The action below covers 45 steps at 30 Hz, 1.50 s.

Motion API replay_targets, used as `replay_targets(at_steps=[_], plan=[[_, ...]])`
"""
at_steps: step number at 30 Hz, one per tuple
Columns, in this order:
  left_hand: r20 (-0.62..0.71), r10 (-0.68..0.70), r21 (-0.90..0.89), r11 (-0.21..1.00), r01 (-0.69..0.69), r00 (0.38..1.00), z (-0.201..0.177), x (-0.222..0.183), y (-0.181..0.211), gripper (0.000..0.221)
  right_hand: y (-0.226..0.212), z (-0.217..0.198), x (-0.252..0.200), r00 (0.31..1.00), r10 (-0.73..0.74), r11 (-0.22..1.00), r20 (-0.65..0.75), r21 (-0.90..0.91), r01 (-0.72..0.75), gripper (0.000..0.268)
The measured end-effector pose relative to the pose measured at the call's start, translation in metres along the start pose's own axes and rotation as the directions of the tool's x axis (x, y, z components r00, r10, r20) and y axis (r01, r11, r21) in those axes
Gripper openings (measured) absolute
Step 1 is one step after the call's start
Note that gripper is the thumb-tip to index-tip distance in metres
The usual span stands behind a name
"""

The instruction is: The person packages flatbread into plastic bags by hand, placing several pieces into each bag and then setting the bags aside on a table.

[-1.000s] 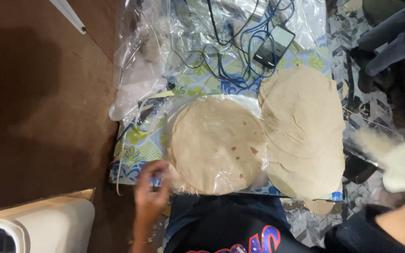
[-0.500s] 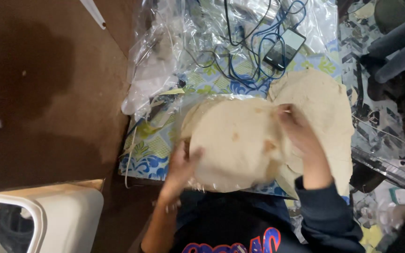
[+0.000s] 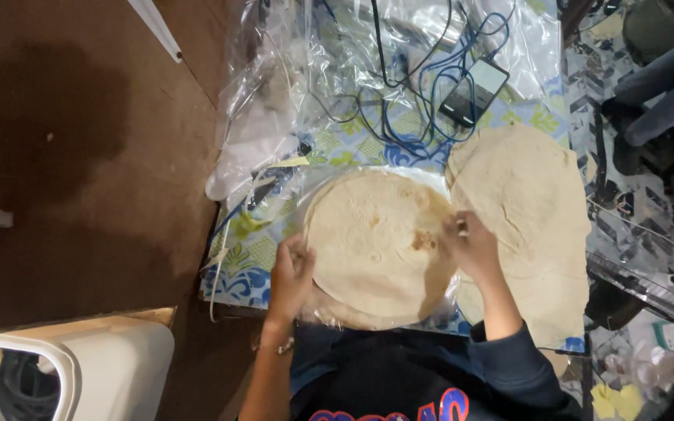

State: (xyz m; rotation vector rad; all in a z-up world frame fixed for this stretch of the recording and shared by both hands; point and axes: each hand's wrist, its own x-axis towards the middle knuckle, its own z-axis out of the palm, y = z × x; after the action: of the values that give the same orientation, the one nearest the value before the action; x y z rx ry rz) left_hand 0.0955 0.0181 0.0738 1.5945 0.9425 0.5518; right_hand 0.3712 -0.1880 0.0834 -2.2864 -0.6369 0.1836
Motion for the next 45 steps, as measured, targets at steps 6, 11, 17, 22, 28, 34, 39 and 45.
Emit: replay_targets(at_steps=[6, 11, 17, 22, 28, 34, 39, 45], plan=[[0.099, 0.066, -0.181, 0.982, -0.047, 0.993, 0.010, -0.029, -0.025, 0.077, -0.004, -0.015, -0.033, 0.927, -0.034, 0.999, 0.374, -0.020, 0.044, 0.076], [0.171, 0.009, -0.371, 0.927, 0.056, 0.985, -0.006, -0.032, -0.029, 0.049, 0.004, -0.021, -0.047, 0.875, 0.184, 0.961, 0.447, 0.103, -0.255, 0.056], [0.020, 0.403, 0.278, 0.877, -0.392, 0.915, -0.010, 0.003, -0.009, 0.049, -0.027, -0.004, -0.029, 0.994, 0.073, 0.995, 0.081, -0.074, -0.067, 0.038], [-0.063, 0.270, 0.211, 0.945, -0.251, 0.961, -0.002, 0.006, 0.041, 0.039, -0.030, 0.007, -0.028, 0.992, -0.128, 0.989, -0.006, -0.080, 0.127, 0.025], [-0.152, 0.255, 0.239, 0.947, -0.215, 0.955, 0.005, 0.006, 0.005, 0.038, -0.026, 0.018, -0.034, 0.983, -0.155, 0.972, -0.093, -0.192, 0.136, 0.025], [-0.097, 0.269, 0.508, 0.841, -0.185, 0.958, 0.005, 0.072, 0.036, 0.047, -0.052, -0.002, -0.043, 0.965, -0.175, 0.977, -0.194, -0.154, 0.146, 0.042], [0.085, 0.625, 0.695, 0.522, -0.495, 0.776, 0.048, 0.202, 0.024, 0.043, -0.035, -0.005, -0.055, 0.943, -0.214, 0.976, -0.253, -0.081, 0.200, 0.038], [0.187, 0.646, 0.860, 0.256, -0.441, 0.740, 0.066, 0.298, -0.043, 0.027, 0.005, -0.015, -0.065, 0.950, -0.190, 0.981, -0.247, -0.013, 0.193, 0.042]])
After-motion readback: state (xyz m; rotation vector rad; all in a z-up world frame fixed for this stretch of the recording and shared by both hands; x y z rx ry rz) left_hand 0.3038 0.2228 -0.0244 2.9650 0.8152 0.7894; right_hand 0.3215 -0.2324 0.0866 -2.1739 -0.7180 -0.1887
